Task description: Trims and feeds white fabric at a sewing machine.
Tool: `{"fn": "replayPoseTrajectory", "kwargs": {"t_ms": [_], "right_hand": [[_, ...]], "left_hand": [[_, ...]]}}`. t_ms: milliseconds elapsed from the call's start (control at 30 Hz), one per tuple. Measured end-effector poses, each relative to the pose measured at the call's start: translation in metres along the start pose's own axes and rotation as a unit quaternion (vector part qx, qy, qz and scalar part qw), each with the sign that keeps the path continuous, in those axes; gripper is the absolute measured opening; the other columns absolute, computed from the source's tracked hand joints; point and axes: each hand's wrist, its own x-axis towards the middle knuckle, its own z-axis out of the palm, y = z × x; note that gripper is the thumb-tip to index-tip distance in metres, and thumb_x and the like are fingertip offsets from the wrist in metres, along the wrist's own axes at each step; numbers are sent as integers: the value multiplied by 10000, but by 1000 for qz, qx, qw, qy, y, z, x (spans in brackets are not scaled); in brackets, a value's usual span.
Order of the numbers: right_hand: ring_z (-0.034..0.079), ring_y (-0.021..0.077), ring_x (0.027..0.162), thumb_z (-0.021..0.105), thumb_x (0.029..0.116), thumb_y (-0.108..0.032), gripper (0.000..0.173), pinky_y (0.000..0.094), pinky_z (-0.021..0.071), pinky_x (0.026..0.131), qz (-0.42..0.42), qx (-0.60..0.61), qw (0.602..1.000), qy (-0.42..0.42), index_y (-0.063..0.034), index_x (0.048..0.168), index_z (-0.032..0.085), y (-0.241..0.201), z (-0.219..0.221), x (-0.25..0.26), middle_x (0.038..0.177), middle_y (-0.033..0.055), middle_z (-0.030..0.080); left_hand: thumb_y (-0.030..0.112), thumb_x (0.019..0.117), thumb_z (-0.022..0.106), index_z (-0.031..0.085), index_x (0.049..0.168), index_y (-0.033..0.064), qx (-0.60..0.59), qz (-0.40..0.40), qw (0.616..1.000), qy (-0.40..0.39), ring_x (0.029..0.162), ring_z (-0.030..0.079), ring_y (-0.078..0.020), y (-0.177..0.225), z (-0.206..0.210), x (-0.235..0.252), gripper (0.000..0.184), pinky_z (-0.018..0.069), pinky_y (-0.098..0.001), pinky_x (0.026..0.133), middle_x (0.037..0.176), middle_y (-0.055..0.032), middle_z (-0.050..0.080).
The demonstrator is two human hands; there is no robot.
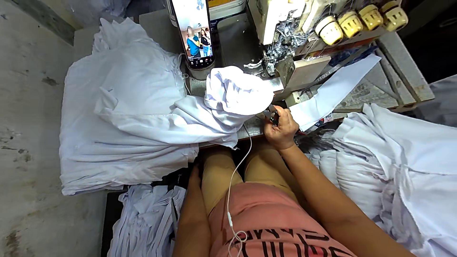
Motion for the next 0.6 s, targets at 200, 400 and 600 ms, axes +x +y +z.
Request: {"fn": "replayPoseTrajectory", "kwargs": {"t_ms": [200,400,600], "right_hand": [[662,251,702,621,922,-120,254,345,535,625,1,5,1000,-3,54,1088,703,0,-1,-1,814,168,671],[675,259,726,631,917,-117,251,352,544,638,5,4,1000,-3,58,1083,700,0,-1,-1,835,172,682],[670,266,707,624,902,-123,257,371,539,622,4,1,1000,0,53,1071,705,1,1,-2,811,164,676]], "left_hand": [[306,1097,421,527,1369,35,-57,-61,996,17,932,556,-205,-2,-5,43,398,472,-379,790,1215,-153,594],[176,1084,465,541,1314,-28,-90,6,996,5,996,590,-193,-12,5,41,317,507,-353,859,1202,-168,612],[197,1129,360,523,1379,8,59,-35,998,-15,1083,584,-150,29,-2,-47,353,477,-291,934,1303,-132,599]]}}
